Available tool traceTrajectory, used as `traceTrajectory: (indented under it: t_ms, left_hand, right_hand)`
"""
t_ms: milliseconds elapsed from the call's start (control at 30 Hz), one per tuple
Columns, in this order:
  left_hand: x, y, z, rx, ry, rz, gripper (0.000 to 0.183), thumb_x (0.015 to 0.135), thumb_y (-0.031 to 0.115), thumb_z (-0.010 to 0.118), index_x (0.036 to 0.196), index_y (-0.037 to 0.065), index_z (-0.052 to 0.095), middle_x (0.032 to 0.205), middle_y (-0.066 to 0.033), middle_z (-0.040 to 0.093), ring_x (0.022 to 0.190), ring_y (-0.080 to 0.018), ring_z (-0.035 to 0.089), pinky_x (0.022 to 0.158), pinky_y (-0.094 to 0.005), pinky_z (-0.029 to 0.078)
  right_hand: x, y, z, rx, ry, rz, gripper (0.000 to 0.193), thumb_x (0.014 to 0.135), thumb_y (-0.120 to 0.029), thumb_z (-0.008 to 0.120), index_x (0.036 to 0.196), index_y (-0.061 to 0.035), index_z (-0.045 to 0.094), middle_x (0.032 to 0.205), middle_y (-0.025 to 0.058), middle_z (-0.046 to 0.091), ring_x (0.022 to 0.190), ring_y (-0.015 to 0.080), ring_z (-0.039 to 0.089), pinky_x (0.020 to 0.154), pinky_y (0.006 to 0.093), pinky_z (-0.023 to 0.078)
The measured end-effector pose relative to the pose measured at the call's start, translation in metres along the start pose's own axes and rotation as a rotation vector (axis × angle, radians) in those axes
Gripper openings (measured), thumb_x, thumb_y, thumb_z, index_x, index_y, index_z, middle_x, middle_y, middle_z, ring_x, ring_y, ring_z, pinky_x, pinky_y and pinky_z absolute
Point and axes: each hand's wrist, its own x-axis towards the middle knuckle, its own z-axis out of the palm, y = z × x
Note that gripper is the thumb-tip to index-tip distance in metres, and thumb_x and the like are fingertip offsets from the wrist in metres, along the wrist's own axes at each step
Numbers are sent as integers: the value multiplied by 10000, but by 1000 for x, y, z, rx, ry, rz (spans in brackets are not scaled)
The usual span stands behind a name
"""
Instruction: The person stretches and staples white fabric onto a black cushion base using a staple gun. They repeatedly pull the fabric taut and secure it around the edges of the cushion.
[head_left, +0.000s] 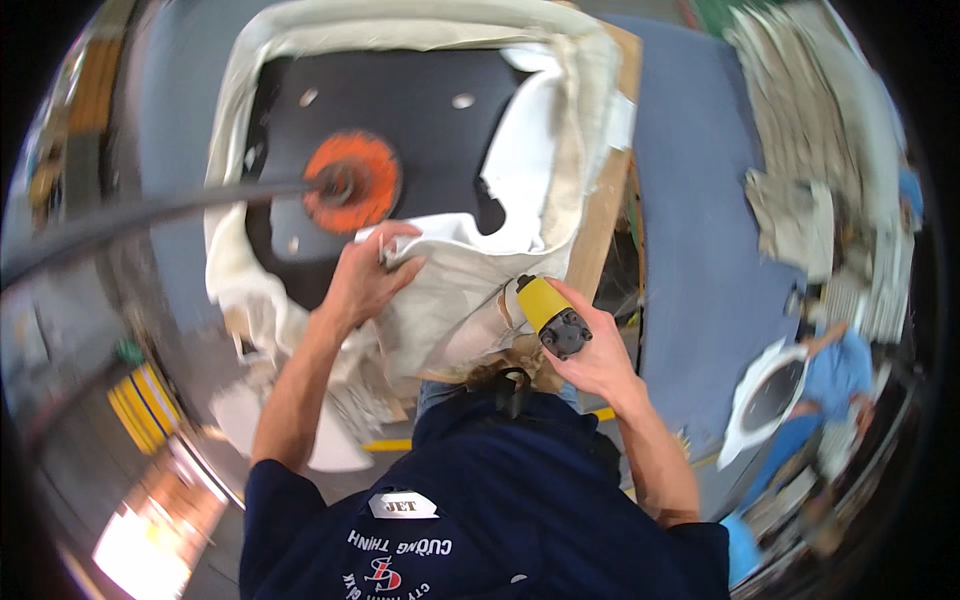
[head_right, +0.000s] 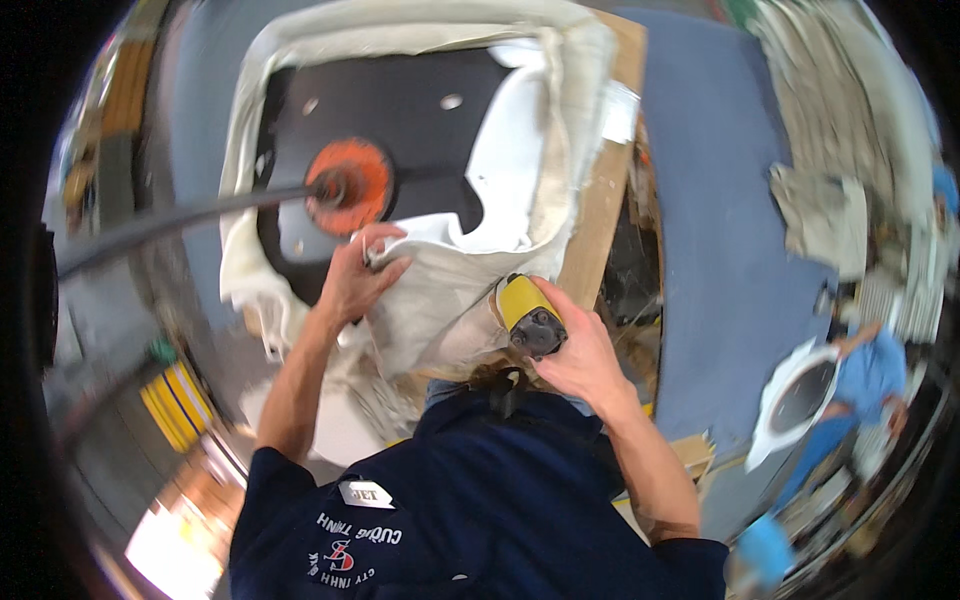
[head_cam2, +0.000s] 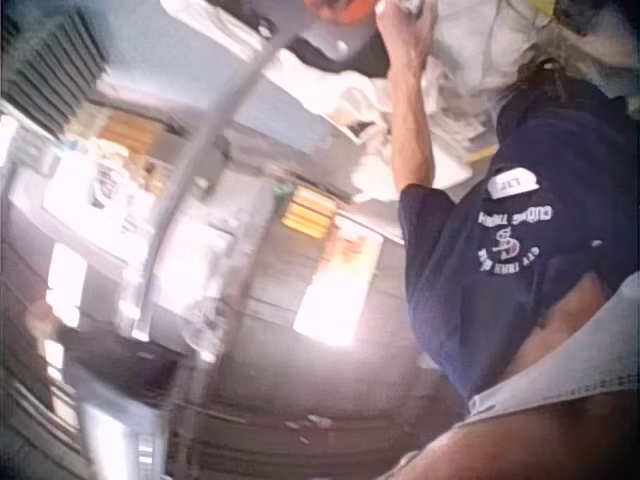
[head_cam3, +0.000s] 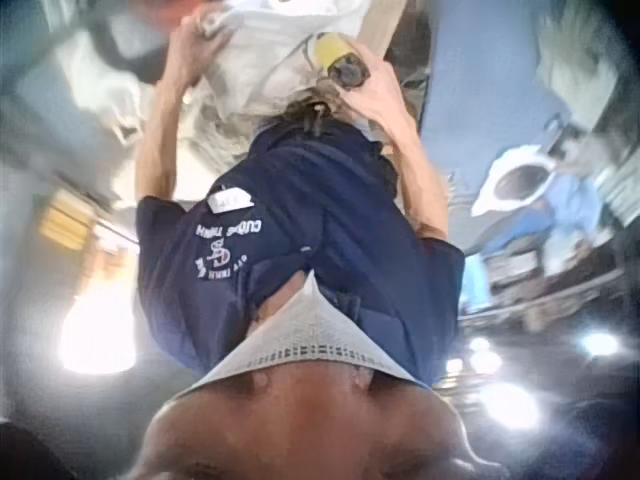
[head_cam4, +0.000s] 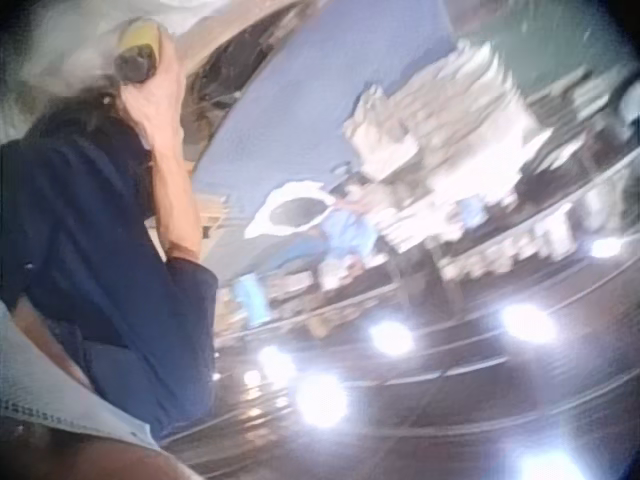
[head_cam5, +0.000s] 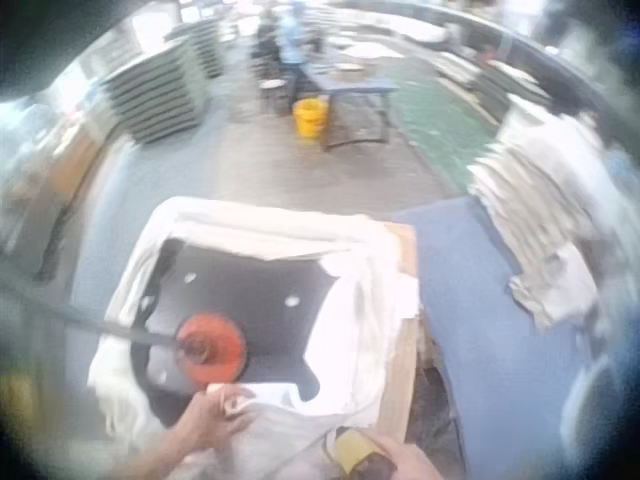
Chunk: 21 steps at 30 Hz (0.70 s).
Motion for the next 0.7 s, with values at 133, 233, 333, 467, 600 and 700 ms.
traceTrajectory:
  t_ms: [133, 233, 333, 467, 600, 700]
  left_hand:
    - [-16, 50, -19, 690, 184, 284, 467, 796, 244, 813, 1231, 152, 668, 1145, -73, 641, 1042, -247, 608, 902, -445, 470]
    - [-13, 89, 13, 749, 268, 525, 457, 783, 309, 814, 1178, 139, 658, 1058, -52, 608, 1097, -238, 598, 911, -439, 484]
    - [0, 83, 50, 741, 134, 489, 388, 809, 377, 793, 1037, 114, 620, 952, -50, 564, 1010, -223, 636, 794, -400, 539]
    - [26, 47, 65, 751, 119, 391, 404, 859, 447, 751, 882, 112, 527, 897, -59, 530, 732, -216, 670, 524, -355, 529]
    - [34, 33, 46, 662, 99, 589, 414, 882, 469, 726, 898, 115, 511, 863, -64, 483, 588, -228, 644, 455, -368, 509]
    - [40, 34, 42, 617, 93, 598, 417, 882, 486, 721, 955, 122, 530, 864, -80, 520, 582, -266, 674, 459, -400, 534]
  right_hand:
    - [11, 14, 4, 31, -92, -73, 698, 786, 19, 673, 1464, -27, 514, 1169, 142, 722, 1036, 202, 698, 949, 329, 530]
    - [9, 29, 9, 144, -122, 2, 726, 773, -22, 745, 1458, -25, 504, 1209, 196, 711, 1133, 299, 690, 988, 363, 524]
    - [6, 48, 6, 249, -145, -48, 686, 815, -20, 746, 1453, 6, 495, 1242, 174, 700, 1148, 252, 683, 1021, 363, 510]
    - [4, 53, 1, 356, -159, -54, 640, 872, 42, 659, 1477, 13, 455, 1174, 127, 701, 950, 183, 702, 864, 332, 574]
    - [1, 54, -1, 404, -178, 43, 649, 876, 86, 606, 1496, -1, 433, 1140, 122, 699, 716, 153, 675, 669, 296, 591]
    - [2, 48, -2, 367, -168, 74, 566, 885, 86, 594, 1434, 2, 487, 1145, 117, 706, 666, 140, 645, 612, 290, 569]
